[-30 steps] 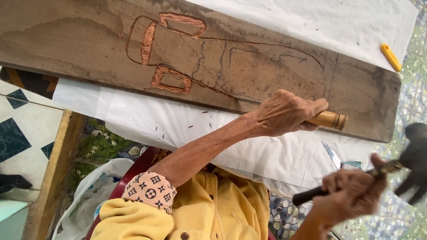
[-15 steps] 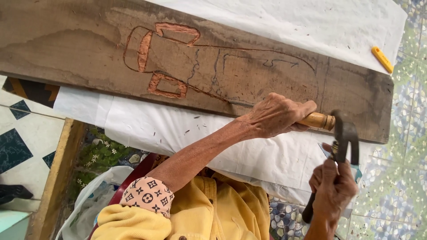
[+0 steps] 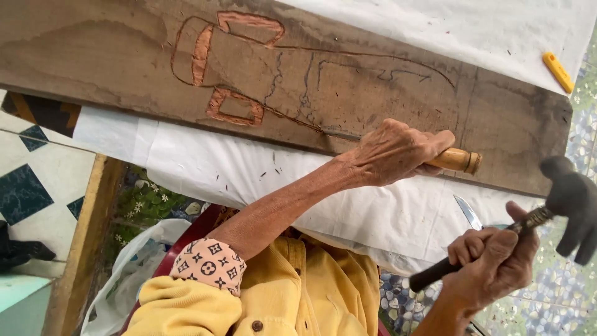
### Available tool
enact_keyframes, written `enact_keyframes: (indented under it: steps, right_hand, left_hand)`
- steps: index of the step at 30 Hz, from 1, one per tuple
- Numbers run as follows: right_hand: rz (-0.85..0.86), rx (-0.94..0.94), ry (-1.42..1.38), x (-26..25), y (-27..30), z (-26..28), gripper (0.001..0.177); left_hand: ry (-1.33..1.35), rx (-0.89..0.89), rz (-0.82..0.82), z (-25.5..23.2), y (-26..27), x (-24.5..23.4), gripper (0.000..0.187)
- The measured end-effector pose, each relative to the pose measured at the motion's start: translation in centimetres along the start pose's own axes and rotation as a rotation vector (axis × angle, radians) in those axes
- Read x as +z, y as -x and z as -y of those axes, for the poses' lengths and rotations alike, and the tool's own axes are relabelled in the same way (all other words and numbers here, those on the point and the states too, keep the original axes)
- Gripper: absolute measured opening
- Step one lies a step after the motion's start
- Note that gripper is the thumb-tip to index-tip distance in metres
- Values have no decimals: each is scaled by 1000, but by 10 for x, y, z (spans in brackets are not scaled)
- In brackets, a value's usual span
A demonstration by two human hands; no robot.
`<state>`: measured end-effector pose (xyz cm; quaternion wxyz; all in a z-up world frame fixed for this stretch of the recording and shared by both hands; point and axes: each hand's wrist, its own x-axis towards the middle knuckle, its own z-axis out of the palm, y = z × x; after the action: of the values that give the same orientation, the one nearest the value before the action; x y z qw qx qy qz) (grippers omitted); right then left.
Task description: Carving a decorative outline into a wooden plank using a manual chisel and a hammer.
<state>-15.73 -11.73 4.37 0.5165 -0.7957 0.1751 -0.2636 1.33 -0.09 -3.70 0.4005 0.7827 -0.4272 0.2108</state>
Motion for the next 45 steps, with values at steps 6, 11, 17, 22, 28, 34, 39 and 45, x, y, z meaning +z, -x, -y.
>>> enact_keyframes:
  steps: [6, 11, 17, 22, 28, 34, 39, 45]
  right_hand:
    - [298, 206, 31, -12, -11, -20, 28]
    - [70, 45, 22, -6, 4, 5, 23]
    - [148, 73, 322, -38, 3, -75, 31]
    - [401, -106, 722, -52, 10, -124, 30]
    - [560, -404, 837, -13, 17, -90, 27]
    - [331, -505, 602, 9, 22, -85, 19]
    - [306, -524, 569, 11, 21, -91, 21]
    - [234, -516, 604, 17, 34, -104, 26]
  left_hand:
    - [7, -13, 42, 3, 5, -2, 25]
    - [-4, -14, 12, 5, 5, 1, 23]
    - [-48, 15, -124, -1, 0, -11, 18]
    - [-244, 149, -246, 7, 6, 7, 23]
    - [-236, 228, -245, 12, 8, 10, 20]
    - [-350, 251, -242, 21, 22, 31, 17]
    - [-309, 334, -127, -7, 27, 5, 20]
    - [-553, 258, 86, 9, 89, -52, 27]
